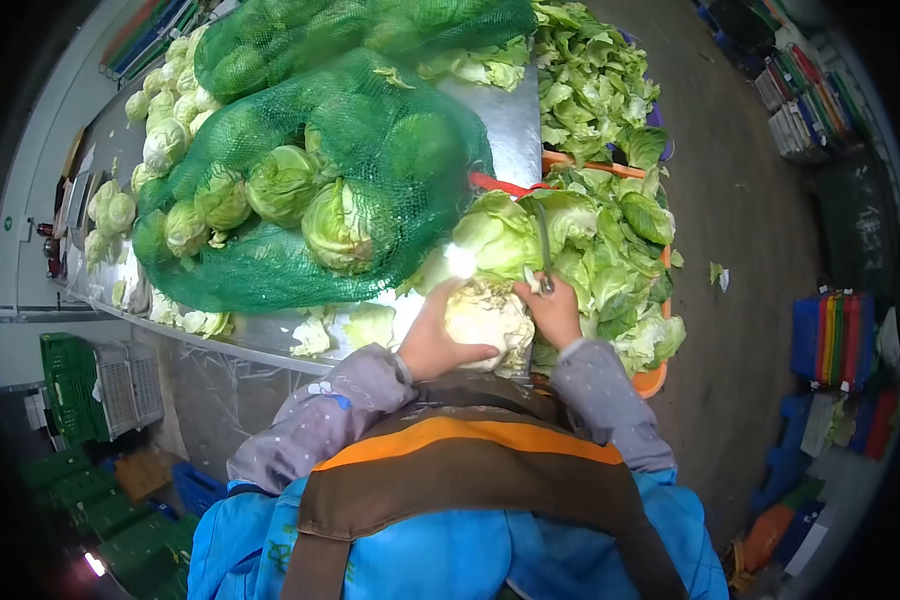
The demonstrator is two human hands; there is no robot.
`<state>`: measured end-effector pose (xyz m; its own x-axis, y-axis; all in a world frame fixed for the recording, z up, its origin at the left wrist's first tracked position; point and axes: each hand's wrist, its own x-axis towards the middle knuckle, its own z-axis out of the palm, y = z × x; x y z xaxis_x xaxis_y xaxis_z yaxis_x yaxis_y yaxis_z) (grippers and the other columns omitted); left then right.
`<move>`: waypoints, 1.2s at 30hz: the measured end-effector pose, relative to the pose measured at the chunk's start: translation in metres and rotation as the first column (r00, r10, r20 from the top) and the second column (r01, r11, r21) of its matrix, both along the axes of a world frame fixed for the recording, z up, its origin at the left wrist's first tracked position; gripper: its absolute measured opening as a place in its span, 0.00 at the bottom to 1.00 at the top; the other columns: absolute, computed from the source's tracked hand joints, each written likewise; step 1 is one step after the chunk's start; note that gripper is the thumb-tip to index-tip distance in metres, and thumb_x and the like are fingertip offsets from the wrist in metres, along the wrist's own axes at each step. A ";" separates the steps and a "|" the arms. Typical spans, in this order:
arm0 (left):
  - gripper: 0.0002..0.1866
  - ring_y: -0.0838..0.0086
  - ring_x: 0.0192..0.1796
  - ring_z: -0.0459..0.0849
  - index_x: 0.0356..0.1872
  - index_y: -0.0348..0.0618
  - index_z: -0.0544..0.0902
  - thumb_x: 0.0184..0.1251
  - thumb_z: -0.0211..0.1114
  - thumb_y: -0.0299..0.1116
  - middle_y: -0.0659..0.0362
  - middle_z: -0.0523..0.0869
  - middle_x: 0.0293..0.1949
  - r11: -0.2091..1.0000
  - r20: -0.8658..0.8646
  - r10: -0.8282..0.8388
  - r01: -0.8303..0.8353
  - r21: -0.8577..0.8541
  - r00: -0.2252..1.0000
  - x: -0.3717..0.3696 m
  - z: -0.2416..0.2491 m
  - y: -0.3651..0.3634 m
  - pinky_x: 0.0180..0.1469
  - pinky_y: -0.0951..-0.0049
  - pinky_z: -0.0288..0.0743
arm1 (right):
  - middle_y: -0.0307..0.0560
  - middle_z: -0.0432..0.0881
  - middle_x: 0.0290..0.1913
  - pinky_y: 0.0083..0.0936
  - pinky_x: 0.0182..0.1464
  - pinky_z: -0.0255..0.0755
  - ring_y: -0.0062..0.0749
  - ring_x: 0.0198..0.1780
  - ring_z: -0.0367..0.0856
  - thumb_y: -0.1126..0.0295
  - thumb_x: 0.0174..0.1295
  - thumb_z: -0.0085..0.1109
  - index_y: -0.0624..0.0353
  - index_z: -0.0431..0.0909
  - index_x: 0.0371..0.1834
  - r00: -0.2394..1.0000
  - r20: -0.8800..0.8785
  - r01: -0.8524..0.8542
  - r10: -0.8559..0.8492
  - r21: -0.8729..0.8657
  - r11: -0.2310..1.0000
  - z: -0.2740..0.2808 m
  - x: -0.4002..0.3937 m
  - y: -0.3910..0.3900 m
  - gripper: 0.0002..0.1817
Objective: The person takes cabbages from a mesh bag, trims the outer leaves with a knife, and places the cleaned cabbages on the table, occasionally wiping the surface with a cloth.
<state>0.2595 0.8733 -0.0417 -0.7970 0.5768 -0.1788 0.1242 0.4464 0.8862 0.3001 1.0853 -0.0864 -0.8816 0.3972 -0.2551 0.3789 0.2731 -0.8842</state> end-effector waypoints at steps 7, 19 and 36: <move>0.49 0.65 0.61 0.72 0.65 0.33 0.53 0.49 0.77 0.42 0.45 0.70 0.59 0.941 0.392 0.282 -0.333 0.067 0.876 -0.001 -0.015 -0.018 0.62 0.66 0.68 | 0.47 0.84 0.28 0.29 0.30 0.74 0.30 0.27 0.81 0.63 0.52 0.71 0.63 0.72 0.52 0.994 -0.031 0.085 -0.109 -0.428 0.900 0.019 -0.044 -0.006 0.27; 0.35 0.60 0.51 0.81 0.62 0.45 0.67 0.56 0.70 0.48 0.47 0.79 0.52 0.977 0.026 0.195 -0.192 -0.092 0.981 -0.010 0.031 -0.023 0.55 0.68 0.74 | 0.50 0.81 0.48 0.22 0.48 0.75 0.24 0.46 0.80 0.67 0.47 0.74 0.65 0.64 0.64 0.981 -0.167 -0.152 0.103 -0.318 0.936 0.046 0.023 -0.057 0.40; 0.39 0.52 0.58 0.72 0.57 0.39 0.72 0.43 0.76 0.48 0.46 0.76 0.53 0.962 -0.506 0.004 -0.141 -0.232 0.863 -0.020 0.063 -0.044 0.55 0.58 0.71 | 0.34 0.66 0.30 0.18 0.18 0.63 0.17 0.18 0.67 0.85 0.47 0.66 0.64 0.56 0.70 0.966 0.091 -0.066 0.242 -0.819 0.570 0.019 0.011 0.003 0.44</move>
